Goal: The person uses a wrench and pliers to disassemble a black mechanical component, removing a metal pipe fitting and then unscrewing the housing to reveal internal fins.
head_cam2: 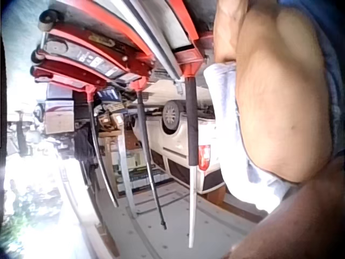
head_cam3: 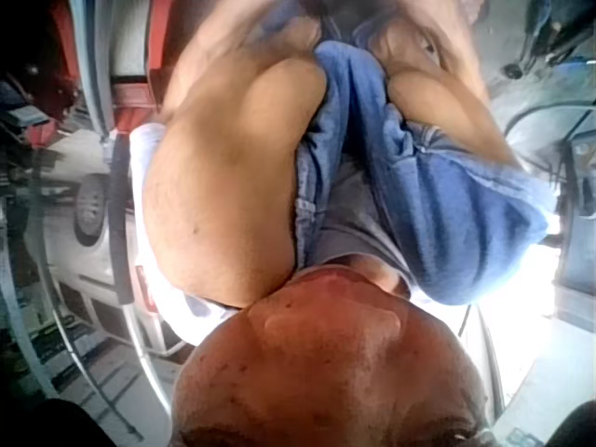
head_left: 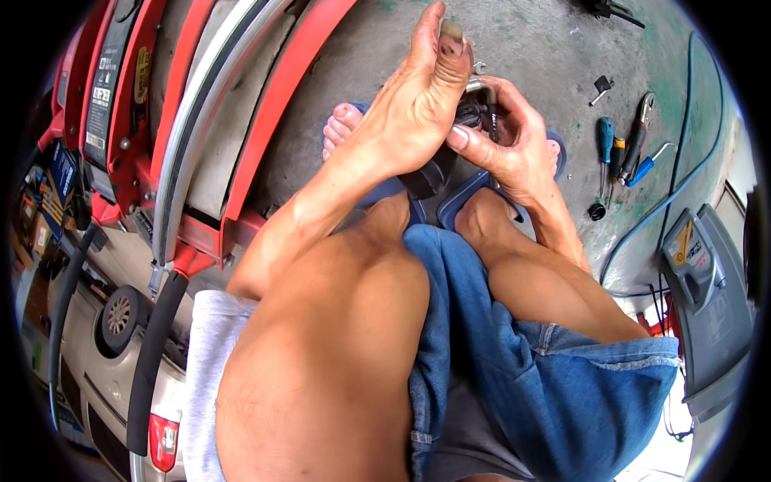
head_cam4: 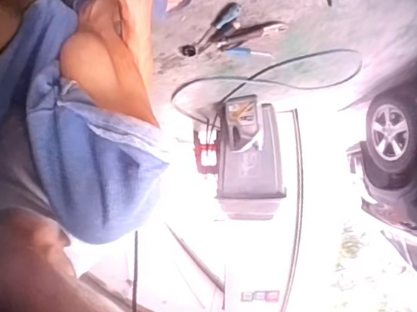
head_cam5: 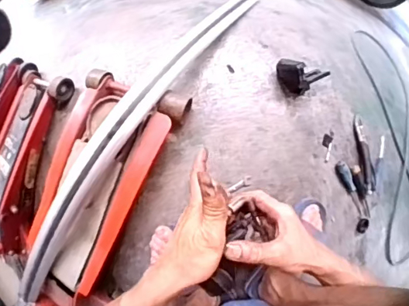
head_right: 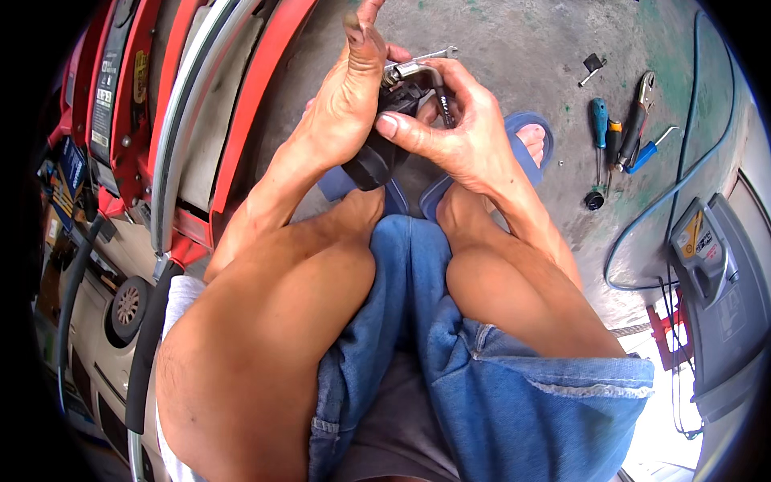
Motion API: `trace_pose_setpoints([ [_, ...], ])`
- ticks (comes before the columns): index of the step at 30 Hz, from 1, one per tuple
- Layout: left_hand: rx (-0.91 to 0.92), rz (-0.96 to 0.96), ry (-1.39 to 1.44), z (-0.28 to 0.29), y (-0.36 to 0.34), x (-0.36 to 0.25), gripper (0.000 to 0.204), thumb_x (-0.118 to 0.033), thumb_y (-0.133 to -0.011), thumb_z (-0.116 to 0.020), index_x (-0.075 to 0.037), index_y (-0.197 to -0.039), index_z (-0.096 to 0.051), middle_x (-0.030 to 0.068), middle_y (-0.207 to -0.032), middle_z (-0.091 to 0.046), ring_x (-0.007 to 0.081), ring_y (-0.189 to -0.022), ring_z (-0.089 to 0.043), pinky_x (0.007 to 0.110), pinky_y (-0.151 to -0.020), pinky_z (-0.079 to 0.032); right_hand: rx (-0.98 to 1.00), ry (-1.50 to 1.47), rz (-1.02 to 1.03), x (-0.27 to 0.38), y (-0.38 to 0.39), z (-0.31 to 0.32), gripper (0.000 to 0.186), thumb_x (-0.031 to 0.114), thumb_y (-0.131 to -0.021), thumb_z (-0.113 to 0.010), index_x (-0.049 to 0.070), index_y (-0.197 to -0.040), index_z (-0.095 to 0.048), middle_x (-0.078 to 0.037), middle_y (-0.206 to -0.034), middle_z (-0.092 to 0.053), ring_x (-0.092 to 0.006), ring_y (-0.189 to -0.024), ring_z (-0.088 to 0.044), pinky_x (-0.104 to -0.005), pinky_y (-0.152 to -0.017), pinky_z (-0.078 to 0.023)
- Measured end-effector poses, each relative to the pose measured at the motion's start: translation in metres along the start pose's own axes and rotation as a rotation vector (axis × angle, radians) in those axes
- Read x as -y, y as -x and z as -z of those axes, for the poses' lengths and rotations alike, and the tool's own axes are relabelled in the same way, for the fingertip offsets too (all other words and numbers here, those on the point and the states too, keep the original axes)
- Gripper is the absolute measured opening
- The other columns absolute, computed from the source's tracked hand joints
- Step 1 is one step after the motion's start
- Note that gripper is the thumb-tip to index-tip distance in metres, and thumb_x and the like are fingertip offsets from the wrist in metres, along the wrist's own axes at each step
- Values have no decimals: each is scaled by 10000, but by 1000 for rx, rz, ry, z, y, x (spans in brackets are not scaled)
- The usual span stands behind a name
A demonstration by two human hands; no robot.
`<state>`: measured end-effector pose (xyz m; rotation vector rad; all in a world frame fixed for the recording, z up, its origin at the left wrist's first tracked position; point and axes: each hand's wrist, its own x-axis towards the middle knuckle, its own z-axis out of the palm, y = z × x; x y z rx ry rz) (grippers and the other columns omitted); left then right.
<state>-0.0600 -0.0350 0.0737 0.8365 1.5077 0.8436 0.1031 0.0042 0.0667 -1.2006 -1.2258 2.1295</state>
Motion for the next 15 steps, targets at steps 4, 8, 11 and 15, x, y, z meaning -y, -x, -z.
trace_pose_setpoints([
  [4,-95,-116,86,0,-11,10,955,-712,-977,-400,81,-1498,-290,186,-1051,-670,257,-1055,-654,369,-970,-469,-50,61,-10,13,-5,1,556,190,-760,-906,-31,-1180,-617,1,-936,-637,-41,-761,-521,-206,-698,-459],
  [8,-127,195,563,8,-14,6,776,-664,-1007,-404,-1,-1393,-521,137,-1133,-658,205,-1046,-635,331,-936,-470,-172,-111,57,21,-12,2,540,115,-773,-887,-55,-1190,-589,-36,-974,-636,-51,-779,-546,-204,-689,-486],
  [11,-12,266,760,-3,-6,-1,690,-638,-1011,-414,-53,-1346,-561,105,-1115,-683,204,-1002,-663,399,-874,-530,-292,-57,303,15,-18,-2,602,117,-764,-897,-56,-1218,-543,-67,-1030,-637,-72,-817,-565,-211,-701,-504],
  [15,61,385,1007,-3,-11,-13,560,-537,-1033,-419,-60,-1267,-599,124,-1156,-687,248,-1035,-681,472,-903,-554,-395,-87,431,9,-15,-12,611,118,-748,-910,-34,-1201,-530,-93,-1048,-658,-92,-853,-601,-216,-706,-510],
])
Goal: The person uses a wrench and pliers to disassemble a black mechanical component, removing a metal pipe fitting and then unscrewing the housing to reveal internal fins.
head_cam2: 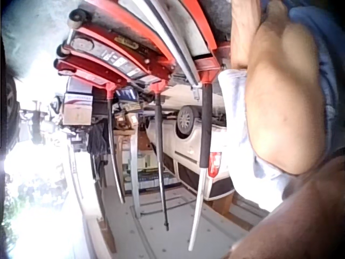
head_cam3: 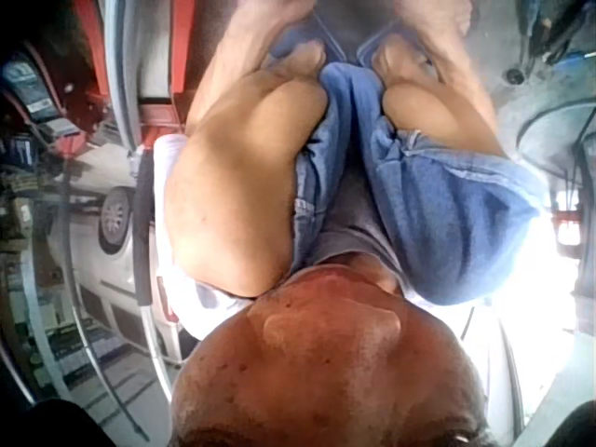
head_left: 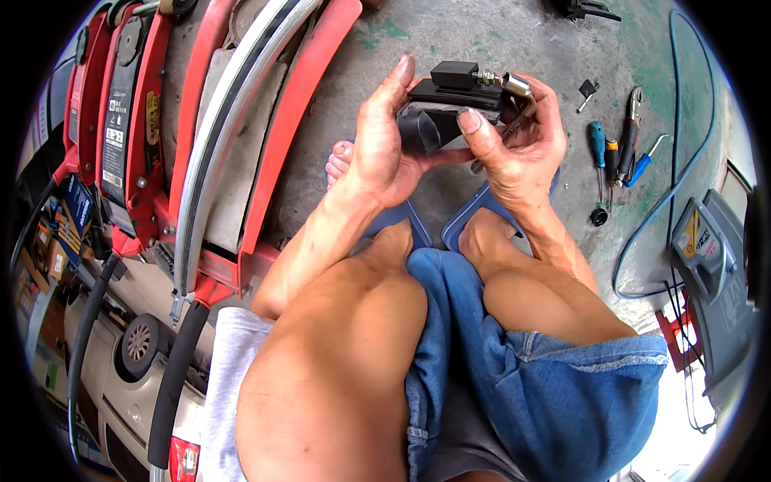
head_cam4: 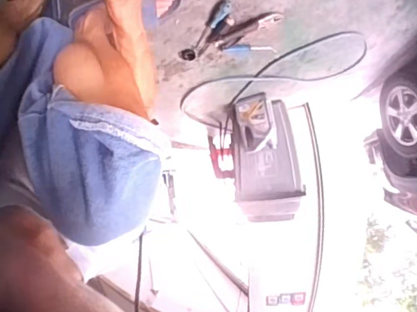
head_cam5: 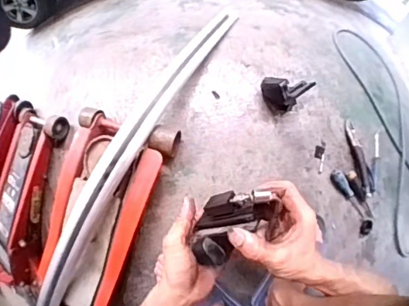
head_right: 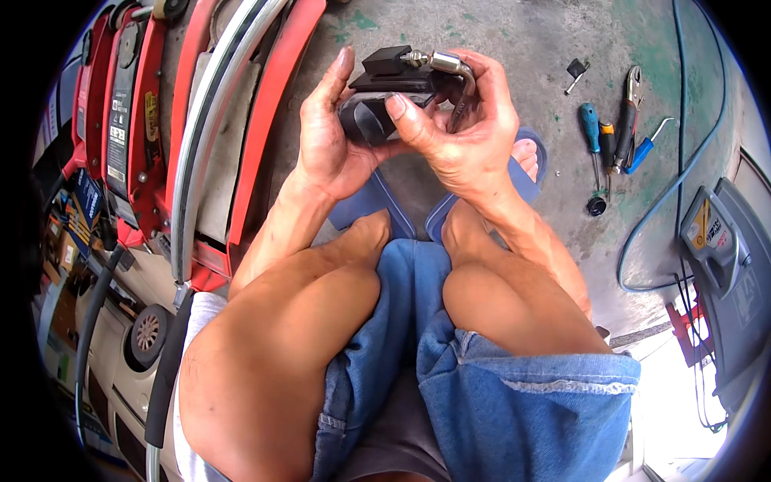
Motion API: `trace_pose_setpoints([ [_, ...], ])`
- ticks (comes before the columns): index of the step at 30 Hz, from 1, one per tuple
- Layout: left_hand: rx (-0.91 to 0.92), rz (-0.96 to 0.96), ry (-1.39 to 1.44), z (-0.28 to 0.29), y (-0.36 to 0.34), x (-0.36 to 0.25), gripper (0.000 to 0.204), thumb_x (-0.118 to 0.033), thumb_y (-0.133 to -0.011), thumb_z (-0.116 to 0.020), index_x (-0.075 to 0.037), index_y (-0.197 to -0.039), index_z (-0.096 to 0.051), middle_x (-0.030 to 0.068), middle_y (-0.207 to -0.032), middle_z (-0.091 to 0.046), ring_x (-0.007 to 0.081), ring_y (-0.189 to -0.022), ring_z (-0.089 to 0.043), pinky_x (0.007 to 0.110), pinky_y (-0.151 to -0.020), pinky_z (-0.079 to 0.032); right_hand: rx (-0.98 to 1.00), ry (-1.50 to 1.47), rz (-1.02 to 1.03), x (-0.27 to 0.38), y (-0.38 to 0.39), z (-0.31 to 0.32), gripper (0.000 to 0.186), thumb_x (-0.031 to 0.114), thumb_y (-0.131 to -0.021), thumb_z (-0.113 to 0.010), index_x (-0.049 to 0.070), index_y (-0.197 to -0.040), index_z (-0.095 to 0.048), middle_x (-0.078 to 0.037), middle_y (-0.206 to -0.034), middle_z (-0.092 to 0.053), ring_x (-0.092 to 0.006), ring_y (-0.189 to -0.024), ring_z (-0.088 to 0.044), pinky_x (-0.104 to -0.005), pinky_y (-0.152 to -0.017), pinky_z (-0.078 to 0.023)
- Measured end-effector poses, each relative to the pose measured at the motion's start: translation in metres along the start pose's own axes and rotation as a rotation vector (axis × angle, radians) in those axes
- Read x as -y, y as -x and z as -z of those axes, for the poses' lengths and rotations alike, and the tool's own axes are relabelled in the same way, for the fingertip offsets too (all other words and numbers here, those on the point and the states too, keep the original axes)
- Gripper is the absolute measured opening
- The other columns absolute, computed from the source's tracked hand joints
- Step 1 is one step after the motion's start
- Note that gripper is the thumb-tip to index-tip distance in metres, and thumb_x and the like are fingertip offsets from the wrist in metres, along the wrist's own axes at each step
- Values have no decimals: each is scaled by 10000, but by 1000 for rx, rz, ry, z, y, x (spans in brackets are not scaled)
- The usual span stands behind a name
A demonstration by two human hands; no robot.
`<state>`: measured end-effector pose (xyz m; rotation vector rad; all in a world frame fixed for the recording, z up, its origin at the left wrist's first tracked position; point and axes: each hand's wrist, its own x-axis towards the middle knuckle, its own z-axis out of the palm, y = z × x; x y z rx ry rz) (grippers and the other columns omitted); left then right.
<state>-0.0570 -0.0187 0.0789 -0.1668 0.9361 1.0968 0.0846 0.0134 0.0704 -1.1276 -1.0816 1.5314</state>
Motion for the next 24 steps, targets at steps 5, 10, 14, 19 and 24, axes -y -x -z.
trace_pose_setpoints([
  [5,-42,16,81,4,-6,-3,487,-412,-1040,-433,0,-1243,-595,173,-1168,-681,298,-1059,-682,468,-986,-541,83,269,222,-15,2,5,657,125,-712,-936,-28,-1200,-524,-76,-1014,-674,-48,-739,-587,-169,-567,-467],
  [10,-48,-141,-75,17,-9,0,421,-276,-997,-412,24,-1213,-613,174,-1118,-696,277,-1032,-686,434,-949,-548,52,208,166,-12,2,0,632,129,-680,-954,-6,-1156,-560,-41,-916,-681,2,-659,-522,-154,-513,-427],
  [14,-27,-116,-266,23,-13,-10,415,-226,-976,-401,46,-1196,-625,174,-1076,-707,266,-957,-702,384,-894,-566,145,467,124,-8,6,11,617,131,-667,-955,0,-1140,-581,-26,-893,-685,12,-636,-509,-150,-501,-410],
  [19,-48,158,-146,15,-10,-4,393,-331,-1017,-462,-5,-1092,-667,141,-958,-727,209,-820,-722,327,-704,-599,189,428,167,-11,6,15,618,147,-662,-955,-13,-1134,-589,-49,-915,-692,3,-631,-528,-152,-502,-423],
  [24,40,327,-202,22,-12,-10,436,-422,-1008,-520,-20,-1048,-684,124,-869,-728,211,-732,-722,326,-597,-594,275,425,354,-14,4,16,624,68,-678,-926,-59,-1162,-552,-156,-1021,-680,-183,-853,-691,-283,-719,-583],
])
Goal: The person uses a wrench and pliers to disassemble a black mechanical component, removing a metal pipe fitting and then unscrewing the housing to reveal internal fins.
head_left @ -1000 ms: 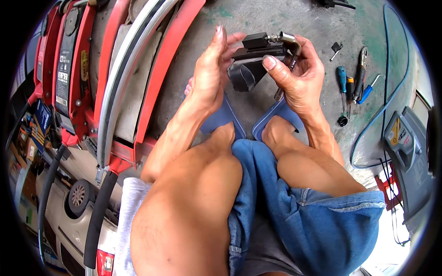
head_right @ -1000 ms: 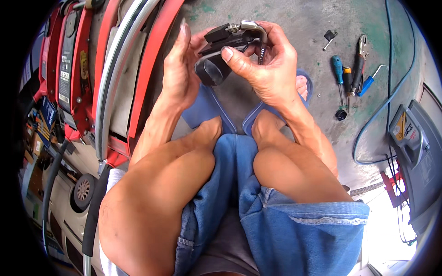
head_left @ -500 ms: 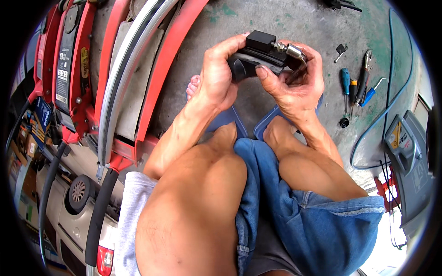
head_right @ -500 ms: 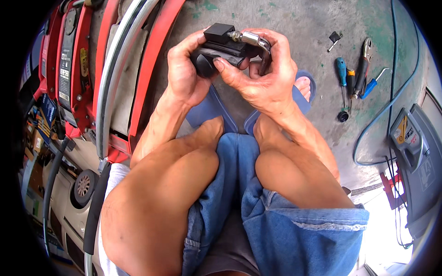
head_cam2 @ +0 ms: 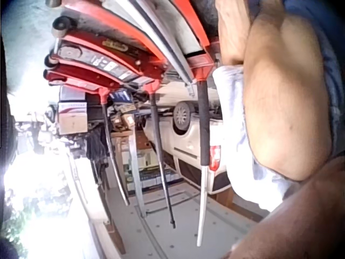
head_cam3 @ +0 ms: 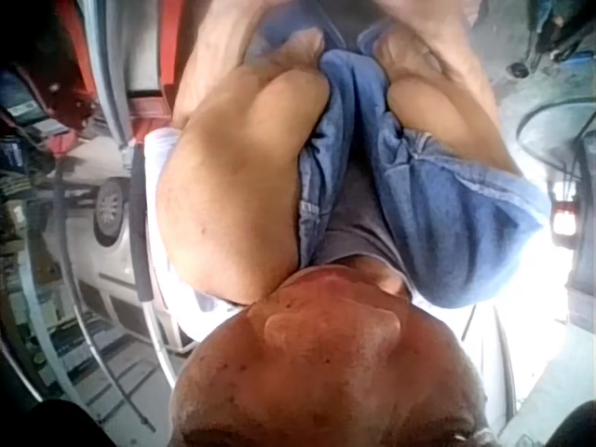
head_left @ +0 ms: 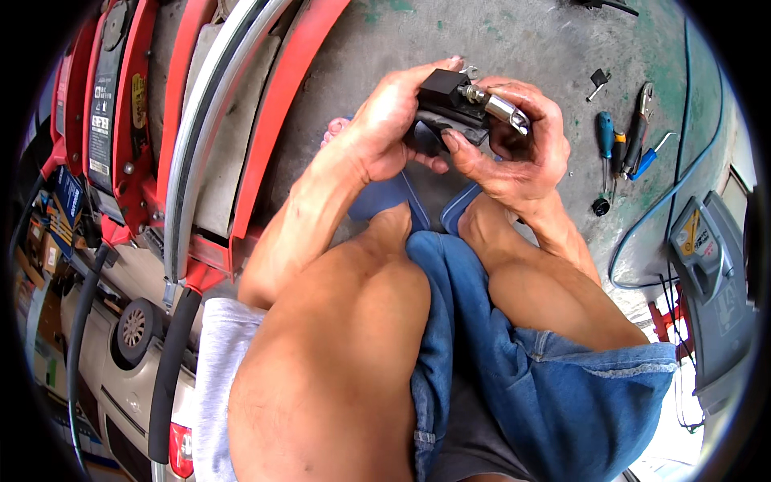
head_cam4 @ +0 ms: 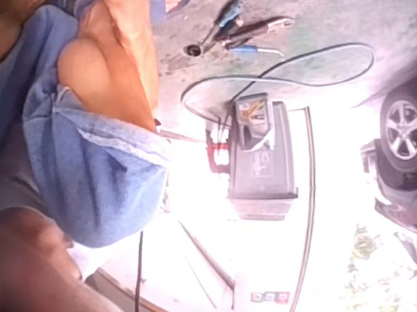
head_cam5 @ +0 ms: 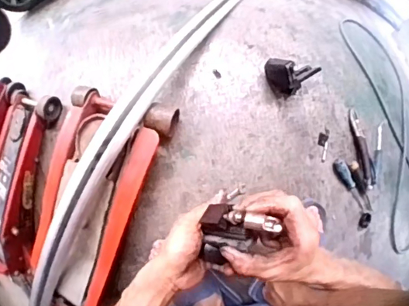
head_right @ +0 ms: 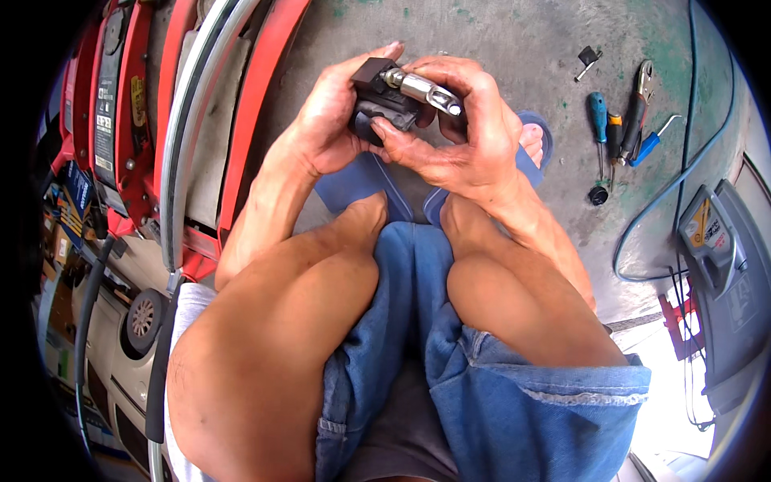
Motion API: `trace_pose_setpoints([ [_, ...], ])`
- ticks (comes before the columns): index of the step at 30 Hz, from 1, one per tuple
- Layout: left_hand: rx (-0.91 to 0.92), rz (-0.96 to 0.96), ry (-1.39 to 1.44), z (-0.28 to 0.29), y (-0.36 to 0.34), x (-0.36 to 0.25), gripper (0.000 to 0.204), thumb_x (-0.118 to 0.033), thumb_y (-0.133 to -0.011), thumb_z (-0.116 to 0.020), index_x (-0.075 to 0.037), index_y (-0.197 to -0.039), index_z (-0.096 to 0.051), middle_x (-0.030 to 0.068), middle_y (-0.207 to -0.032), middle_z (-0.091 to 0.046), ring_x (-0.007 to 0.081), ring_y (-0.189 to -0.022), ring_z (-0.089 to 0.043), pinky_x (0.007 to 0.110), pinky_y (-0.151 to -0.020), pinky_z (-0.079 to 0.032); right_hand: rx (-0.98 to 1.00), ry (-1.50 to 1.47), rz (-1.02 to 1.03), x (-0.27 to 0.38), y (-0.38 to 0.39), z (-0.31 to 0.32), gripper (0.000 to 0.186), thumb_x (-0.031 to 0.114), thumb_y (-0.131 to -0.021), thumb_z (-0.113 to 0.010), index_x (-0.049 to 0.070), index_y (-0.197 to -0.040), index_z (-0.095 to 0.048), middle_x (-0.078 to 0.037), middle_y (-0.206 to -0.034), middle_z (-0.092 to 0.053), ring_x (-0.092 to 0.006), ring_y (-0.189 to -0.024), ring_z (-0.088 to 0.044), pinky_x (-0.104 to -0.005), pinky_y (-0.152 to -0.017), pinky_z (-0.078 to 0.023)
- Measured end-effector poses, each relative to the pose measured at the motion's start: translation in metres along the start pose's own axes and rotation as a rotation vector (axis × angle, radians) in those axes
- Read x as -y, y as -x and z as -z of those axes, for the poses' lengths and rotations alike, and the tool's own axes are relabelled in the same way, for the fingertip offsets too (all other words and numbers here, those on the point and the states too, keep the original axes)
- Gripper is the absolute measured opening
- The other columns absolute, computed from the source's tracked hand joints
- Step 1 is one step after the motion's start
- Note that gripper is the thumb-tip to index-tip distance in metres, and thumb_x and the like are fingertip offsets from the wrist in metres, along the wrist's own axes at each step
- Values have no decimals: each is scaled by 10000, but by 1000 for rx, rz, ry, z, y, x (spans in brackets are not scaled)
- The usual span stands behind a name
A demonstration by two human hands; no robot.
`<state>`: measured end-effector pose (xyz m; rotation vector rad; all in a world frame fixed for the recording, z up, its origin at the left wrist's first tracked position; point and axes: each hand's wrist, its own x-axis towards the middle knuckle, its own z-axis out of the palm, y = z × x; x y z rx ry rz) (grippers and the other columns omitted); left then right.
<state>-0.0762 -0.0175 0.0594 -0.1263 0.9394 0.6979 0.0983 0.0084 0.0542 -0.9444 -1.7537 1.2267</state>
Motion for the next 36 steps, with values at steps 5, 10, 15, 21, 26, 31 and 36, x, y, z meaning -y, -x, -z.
trace_pose_setpoints([
  [5,133,1,15,9,-7,-3,387,-359,-1008,-543,-3,-1098,-664,153,-939,-725,245,-809,-727,360,-706,-605,57,-85,202,-5,-3,0,626,30,-659,-925,-55,-1154,-552,-204,-1050,-676,-275,-966,-705,-358,-815,-590],
  [10,101,43,42,10,-10,-3,338,-320,-1004,-547,-18,-1112,-653,135,-987,-726,226,-854,-724,364,-757,-605,92,-25,210,-2,-2,3,621,26,-655,-926,-45,-1153,-563,-206,-1052,-682,-293,-974,-708,-369,-824,-590],
  [15,60,-158,66,11,-19,12,320,-302,-997,-574,-9,-1097,-655,102,-967,-719,197,-841,-714,342,-756,-600,139,6,227,-4,-4,10,665,84,-627,-957,-48,-1169,-594,-203,-1078,-686,-299,-1012,-693,-379,-872,-572],
  [21,-108,-251,-77,1,-5,8,331,-359,-982,-606,-43,-1036,-684,64,-850,-687,138,-657,-670,291,-428,-495,282,106,-143,24,-12,44,429,296,-884,-784,-26,-1135,-650,-182,-1071,-685,-249,-1006,-680,-303,-825,-532],
  [26,-199,-261,-183,7,-7,5,346,-389,-991,-590,-60,-1016,-691,42,-788,-680,119,-608,-651,267,-422,-453,308,297,-115,25,-7,57,354,287,-1024,-605,-57,-1096,-642,-100,-910,-672,-141,-714,-571,-261,-634,-455],
  [31,-177,-233,-229,2,-4,9,348,-403,-991,-584,-73,-1019,-693,40,-770,-675,111,-595,-643,258,-421,-440,345,355,240,20,-18,50,288,225,-875,-760,20,-1055,-667,-93,-816,-666,-247,-640,-608,-344,-549,-485],
  [36,-174,-219,-230,3,-2,14,349,-403,-987,-576,-76,-1022,-693,44,-778,-681,109,-597,-643,256,-419,-441,314,338,339,21,-23,46,338,198,-755,-832,43,-1019,-686,-86,-815,-641,-251,-664,-610,-351,-561,-483],
])
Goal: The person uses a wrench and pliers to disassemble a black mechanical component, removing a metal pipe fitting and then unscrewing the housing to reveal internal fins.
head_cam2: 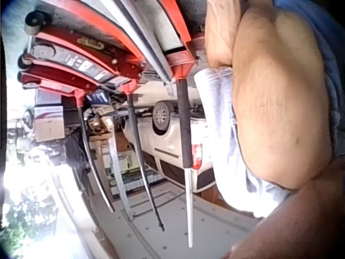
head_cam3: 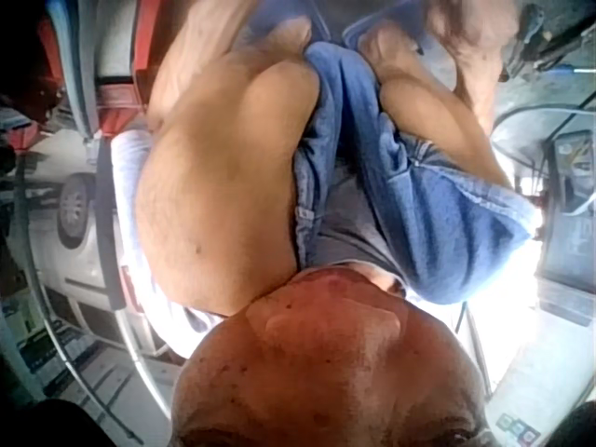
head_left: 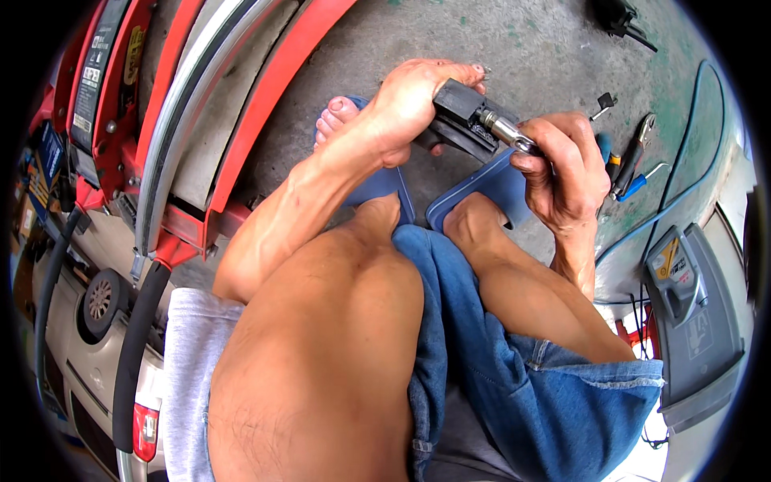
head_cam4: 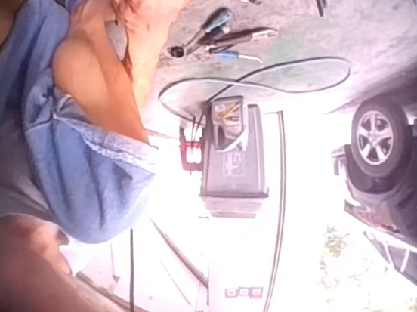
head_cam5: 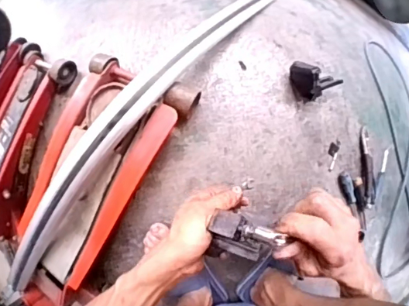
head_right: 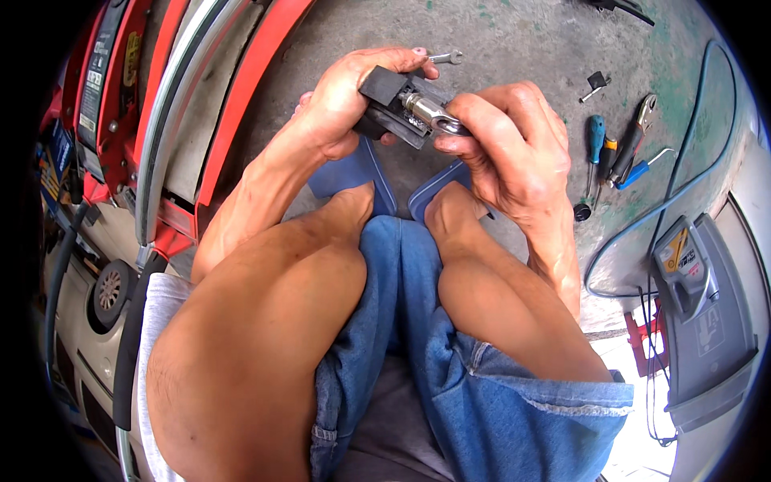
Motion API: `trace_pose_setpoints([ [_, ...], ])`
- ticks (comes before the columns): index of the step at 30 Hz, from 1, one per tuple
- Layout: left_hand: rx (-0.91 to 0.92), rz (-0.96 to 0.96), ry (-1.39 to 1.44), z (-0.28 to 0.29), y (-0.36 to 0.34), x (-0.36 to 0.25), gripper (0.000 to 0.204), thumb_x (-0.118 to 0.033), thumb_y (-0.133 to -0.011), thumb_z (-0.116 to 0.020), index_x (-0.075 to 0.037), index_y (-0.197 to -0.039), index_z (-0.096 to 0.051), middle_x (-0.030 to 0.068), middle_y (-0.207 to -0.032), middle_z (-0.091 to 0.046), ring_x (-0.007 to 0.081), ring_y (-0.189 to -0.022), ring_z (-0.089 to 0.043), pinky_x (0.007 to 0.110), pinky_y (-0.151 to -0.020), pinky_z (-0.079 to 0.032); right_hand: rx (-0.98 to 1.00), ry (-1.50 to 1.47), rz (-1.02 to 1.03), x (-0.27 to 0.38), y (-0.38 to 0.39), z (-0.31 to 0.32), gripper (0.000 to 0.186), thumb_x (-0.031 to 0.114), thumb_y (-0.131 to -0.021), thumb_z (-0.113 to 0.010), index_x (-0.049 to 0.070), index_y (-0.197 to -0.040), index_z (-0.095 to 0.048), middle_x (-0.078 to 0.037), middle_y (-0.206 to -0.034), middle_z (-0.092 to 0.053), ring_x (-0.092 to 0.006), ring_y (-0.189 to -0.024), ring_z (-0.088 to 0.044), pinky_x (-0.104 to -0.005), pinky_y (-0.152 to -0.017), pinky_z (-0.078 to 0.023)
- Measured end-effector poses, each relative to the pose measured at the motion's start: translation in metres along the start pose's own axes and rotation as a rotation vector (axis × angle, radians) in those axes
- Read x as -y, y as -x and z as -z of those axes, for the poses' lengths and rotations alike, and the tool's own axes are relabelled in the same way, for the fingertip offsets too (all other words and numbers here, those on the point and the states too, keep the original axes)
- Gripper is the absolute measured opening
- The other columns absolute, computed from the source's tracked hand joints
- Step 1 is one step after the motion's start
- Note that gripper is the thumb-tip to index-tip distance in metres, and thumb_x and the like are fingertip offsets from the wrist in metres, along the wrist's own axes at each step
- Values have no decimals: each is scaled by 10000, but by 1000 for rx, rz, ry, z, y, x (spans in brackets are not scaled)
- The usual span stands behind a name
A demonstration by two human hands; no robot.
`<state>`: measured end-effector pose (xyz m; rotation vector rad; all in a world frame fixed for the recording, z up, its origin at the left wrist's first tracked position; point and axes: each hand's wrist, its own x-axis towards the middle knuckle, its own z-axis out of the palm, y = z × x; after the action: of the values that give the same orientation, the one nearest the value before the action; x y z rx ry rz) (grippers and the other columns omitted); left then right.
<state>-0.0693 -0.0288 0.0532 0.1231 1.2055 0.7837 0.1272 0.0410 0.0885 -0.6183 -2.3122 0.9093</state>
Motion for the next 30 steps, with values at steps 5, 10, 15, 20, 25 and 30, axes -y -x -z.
trace_pose_setpoints([
  [5,57,13,2,-1,-6,8,346,-404,-973,-575,-84,-1027,-693,38,-793,-688,109,-614,-647,259,-409,-436,128,103,-43,0,-2,12,323,214,-702,-840,91,-969,-708,-67,-828,-597,-250,-714,-596,-361,-604,-480],
  [10,49,79,4,-7,2,7,323,-383,-961,-581,-84,-1018,-689,32,-809,-691,112,-628,-649,271,-414,-440,190,134,107,-7,-10,16,327,245,-679,-827,85,-937,-703,-66,-842,-581,-259,-760,-579,-376,-662,-476],
  [15,95,91,34,-5,-1,16,286,-354,-946,-605,-88,-1008,-687,23,-852,-694,111,-668,-652,282,-423,-444,208,62,73,-10,-1,11,359,288,-667,-823,79,-932,-699,-74,-835,-583,-259,-727,-576,-371,-624,-474],
  [20,89,145,187,-8,11,14,235,-279,-913,-657,-70,-1017,-682,13,-893,-674,109,-725,-645,285,-489,-483,86,100,145,-12,-4,4,446,438,-719,-768,39,-895,-674,-76,-772,-566,-264,-709,-581,-374,-623,-481],
  [25,88,60,217,-8,9,17,201,-218,-897,-668,-44,-999,-669,22,-888,-663,101,-810,-641,280,-684,-515,123,117,232,-23,-5,10,619,635,-789,-619,17,-818,-621,-95,-730,-560,-271,-643,-550,-392,-610,-459],
  [30,51,169,248,-11,11,14,219,-244,-910,-656,-54,-1018,-668,27,-868,-668,121,-681,-628,303,-487,-463,50,94,256,-38,-2,0,565,473,-1026,-470,-28,-787,-576,-116,-681,-522,-277,-584,-537,-373,-541,-419],
])
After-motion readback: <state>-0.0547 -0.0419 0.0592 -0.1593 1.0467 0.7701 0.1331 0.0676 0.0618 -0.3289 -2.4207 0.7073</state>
